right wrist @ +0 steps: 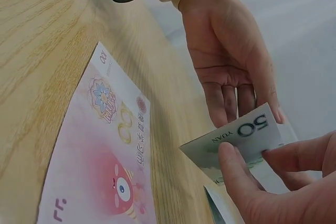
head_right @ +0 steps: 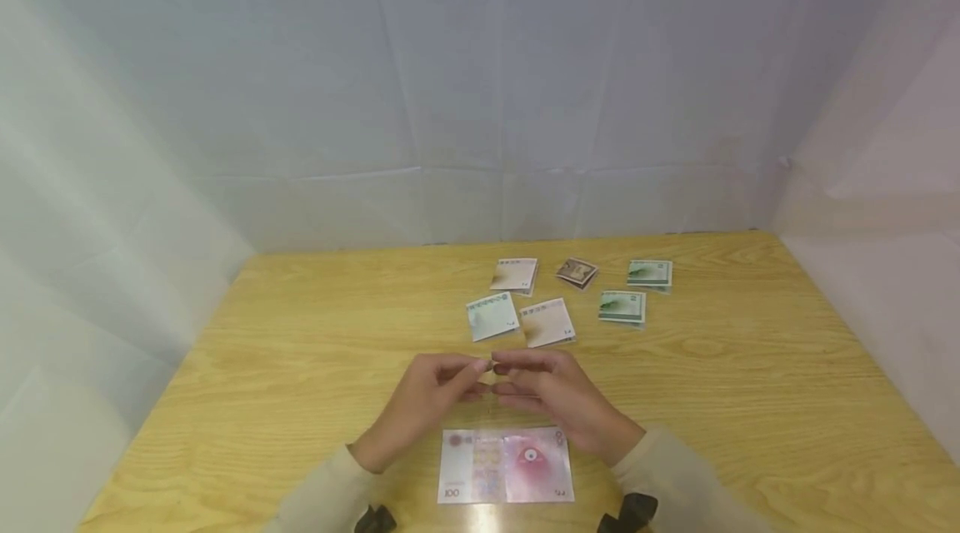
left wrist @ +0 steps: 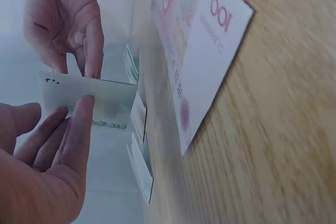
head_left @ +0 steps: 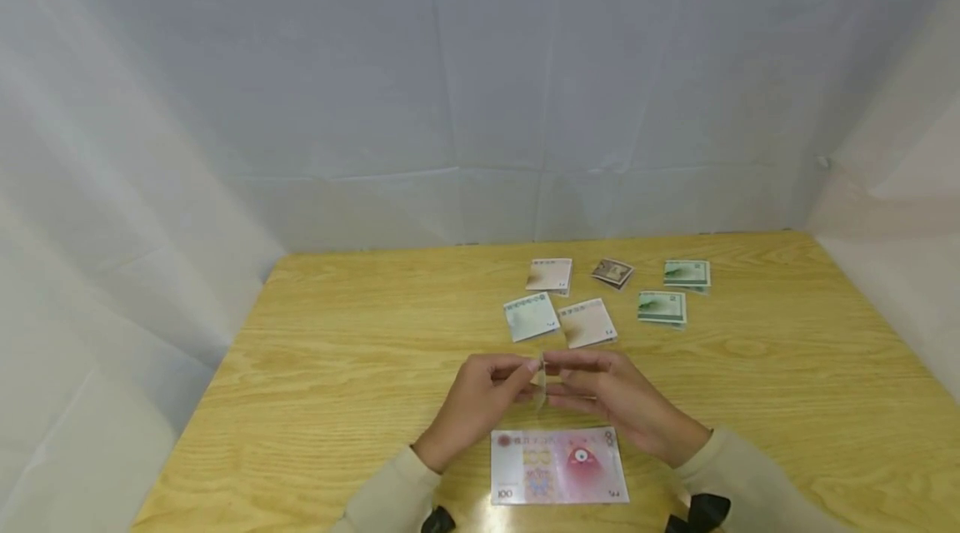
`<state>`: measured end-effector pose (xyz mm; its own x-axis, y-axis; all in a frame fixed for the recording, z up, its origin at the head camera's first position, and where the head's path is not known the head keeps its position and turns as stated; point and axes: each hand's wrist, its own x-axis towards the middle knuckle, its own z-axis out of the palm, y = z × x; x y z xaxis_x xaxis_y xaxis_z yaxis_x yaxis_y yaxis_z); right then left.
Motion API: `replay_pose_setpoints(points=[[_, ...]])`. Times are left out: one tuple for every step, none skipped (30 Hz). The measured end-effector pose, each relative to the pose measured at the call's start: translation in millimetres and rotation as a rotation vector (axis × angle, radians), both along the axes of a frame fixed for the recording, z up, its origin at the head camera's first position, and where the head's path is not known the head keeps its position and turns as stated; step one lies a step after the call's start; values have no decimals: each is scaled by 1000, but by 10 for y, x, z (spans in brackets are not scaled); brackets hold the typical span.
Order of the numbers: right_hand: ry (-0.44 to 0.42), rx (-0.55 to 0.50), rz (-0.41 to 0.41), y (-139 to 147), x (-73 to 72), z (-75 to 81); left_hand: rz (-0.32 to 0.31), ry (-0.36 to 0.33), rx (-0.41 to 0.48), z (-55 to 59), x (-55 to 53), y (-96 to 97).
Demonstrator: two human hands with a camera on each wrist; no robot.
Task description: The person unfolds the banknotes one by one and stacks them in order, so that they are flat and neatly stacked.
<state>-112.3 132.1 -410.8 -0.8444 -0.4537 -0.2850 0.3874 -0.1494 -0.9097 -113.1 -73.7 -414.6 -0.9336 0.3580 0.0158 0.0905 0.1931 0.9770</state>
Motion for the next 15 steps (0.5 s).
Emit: replay_pose_setpoints(points=[[7,1,5,-4,4,6,11,-26,31,1,-5,0],[12,2,10,-8,8,10,19,-49,59,2,-8,1],[19,2,17,-12,11,16,28,-67,81,2,-11,1],[26,2,23,-15,14,21,36,-81,101,0,-13,1],[33,3,29,-16,16,24,40,-92,122,2,-13,1],[41,5,36,-17,18,27,44,-101,139,0,-14,1],[47,3,41,-17,21,32,45,-106,153,0,-13,0],[46,1,43,-19,23,35,44,-114,166,2,-11,-2],[48,0,46,-20,26,38,46,-120,176,4,-9,-5],[45,-2,44,-22,29,43,45,-124,183,7,-6,-9],[42,-2,41,-23,32,48,44,-130,189,11,-2,-14],[38,-1,37,-25,36,52,43,-138,193,13,2,-18],[32,0,32,-27,39,56,41,-145,196,17,8,-23],[27,5,26,-29,40,56,39,-155,199,19,12,-27],[23,11,19,-32,43,58,36,-163,203,23,18,-31]])
